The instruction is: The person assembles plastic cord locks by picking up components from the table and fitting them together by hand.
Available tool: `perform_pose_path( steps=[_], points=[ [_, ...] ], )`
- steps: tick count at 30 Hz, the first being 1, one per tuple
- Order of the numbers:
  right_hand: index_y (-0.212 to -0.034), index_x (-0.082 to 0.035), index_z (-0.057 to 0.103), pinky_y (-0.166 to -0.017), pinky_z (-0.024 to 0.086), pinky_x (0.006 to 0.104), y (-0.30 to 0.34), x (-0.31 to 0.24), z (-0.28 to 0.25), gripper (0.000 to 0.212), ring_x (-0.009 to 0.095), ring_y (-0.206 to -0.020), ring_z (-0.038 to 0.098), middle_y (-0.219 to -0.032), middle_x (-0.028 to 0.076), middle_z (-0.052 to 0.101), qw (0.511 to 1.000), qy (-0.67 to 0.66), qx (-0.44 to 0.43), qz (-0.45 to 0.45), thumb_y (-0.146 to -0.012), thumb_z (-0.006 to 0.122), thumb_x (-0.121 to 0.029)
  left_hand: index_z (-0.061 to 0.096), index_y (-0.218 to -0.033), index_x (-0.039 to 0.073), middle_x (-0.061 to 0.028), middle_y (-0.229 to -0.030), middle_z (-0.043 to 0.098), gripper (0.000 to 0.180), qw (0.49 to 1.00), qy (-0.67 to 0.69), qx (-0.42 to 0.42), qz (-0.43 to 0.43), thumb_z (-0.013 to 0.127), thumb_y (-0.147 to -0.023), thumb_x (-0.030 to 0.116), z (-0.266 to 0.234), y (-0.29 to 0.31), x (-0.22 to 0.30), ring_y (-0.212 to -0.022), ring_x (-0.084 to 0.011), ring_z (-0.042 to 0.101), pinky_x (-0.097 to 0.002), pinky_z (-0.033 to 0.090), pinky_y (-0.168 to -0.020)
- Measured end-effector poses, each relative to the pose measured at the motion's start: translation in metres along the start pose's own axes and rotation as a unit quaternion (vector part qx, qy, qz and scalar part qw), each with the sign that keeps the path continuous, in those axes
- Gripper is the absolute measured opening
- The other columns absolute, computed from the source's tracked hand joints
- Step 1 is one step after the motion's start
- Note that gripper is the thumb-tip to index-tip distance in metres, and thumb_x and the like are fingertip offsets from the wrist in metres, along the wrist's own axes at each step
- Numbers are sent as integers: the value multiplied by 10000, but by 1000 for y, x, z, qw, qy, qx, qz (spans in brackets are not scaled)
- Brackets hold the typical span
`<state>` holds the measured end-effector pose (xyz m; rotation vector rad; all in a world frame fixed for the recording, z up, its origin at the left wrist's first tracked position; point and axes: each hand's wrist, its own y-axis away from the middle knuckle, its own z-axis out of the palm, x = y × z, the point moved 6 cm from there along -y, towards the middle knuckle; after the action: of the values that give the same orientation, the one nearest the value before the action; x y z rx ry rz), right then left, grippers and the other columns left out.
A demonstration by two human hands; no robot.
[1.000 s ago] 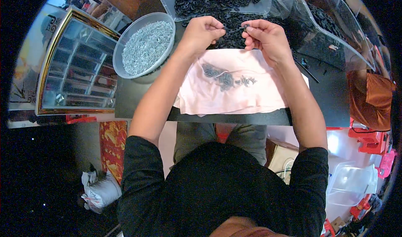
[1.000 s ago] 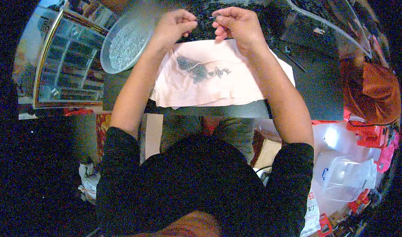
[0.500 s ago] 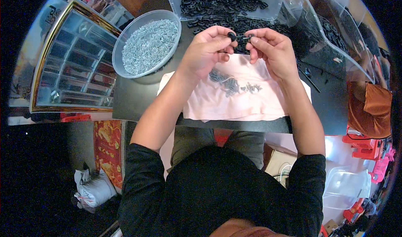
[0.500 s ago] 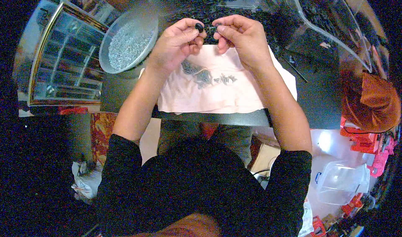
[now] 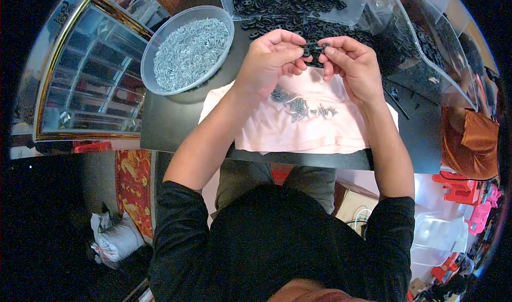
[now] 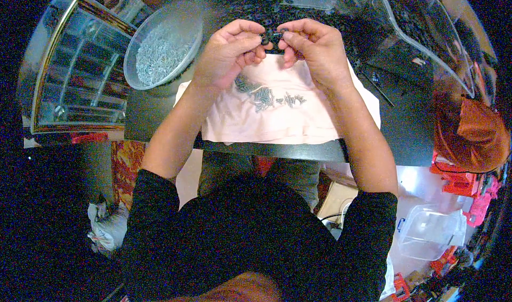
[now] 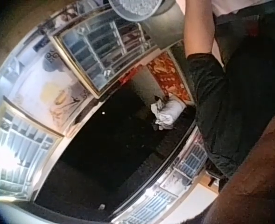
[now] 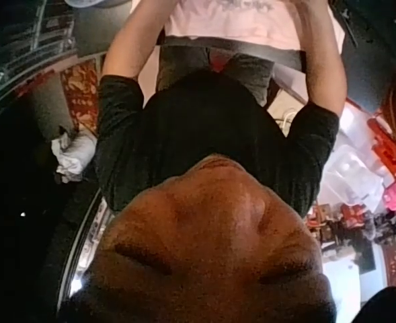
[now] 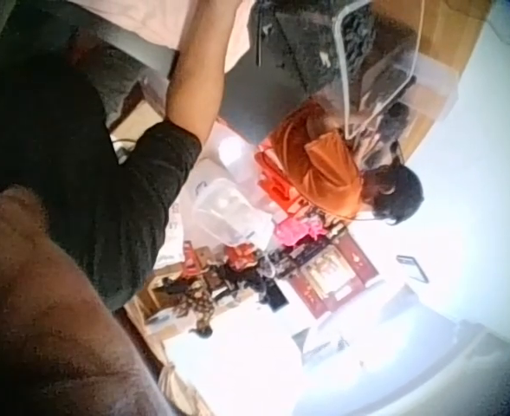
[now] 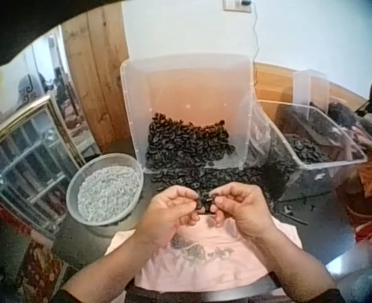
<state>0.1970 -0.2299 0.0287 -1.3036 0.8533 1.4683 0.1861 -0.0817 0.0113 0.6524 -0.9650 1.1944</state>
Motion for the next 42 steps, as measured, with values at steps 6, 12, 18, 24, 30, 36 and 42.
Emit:
perform_pose_path(
  steps=[6,12,18,24,30,36,42],
  points=[
    [-931,25,584,-467,472,221,0,0,0,144,100,-494,542,-690,67,601,1000,3,1,1,-807,558,-43,526,-999,-30,-106,-787,604,216,997,-74,19,21,552,-790,16,3,1,2,-642,-125,598,-218,495,-572],
    [-908,27,575,-469,483,233,1,4,6,119,121,-522,568,-687,81,607,999,-32,-15,13,-814,552,-42,511,-935,-55,-159,-827,609,158,998,-36,56,1,539,-791,4,1,0,-2,-666,-166,623,-235,520,-596],
    [-913,37,559,-477,494,241,0,9,6,118,153,-559,596,-716,116,611,998,-49,-20,16,-819,538,-31,503,-930,-63,-155,-814,606,156,998,-31,48,-35,541,-795,7,1,2,-11,-637,-174,619,-256,531,-579],
    [-927,39,549,-476,501,247,-2,11,6,128,166,-568,601,-722,125,610,997,-71,-29,15,-823,533,-33,528,-913,-66,-131,-752,606,141,988,-146,17,-51,523,-815,36,17,4,-16,-616,-165,614,-246,524,-544],
    [-923,27,546,-487,475,198,0,7,6,117,123,-557,582,-731,98,607,999,-39,-18,32,-841,525,-55,547,-864,-31,-107,-724,612,129,989,-132,7,-69,506,-836,88,7,3,-10,-560,-132,584,-210,470,-488],
    [-860,8,560,-438,426,191,3,1,4,82,99,-491,536,-677,69,589,1000,-1,2,20,-837,541,-68,553,-845,5,-81,-703,606,149,994,-60,-13,-85,491,-859,140,8,5,-8,-540,-89,537,-185,409,-482],
    [-747,-13,563,-420,403,207,4,-10,6,111,81,-451,496,-588,30,553,997,69,-31,-6,-821,565,-95,544,-844,21,-26,-657,562,176,996,-65,-38,-56,447,-886,162,10,3,-4,-521,-64,495,-174,396,-485]
  ],
)
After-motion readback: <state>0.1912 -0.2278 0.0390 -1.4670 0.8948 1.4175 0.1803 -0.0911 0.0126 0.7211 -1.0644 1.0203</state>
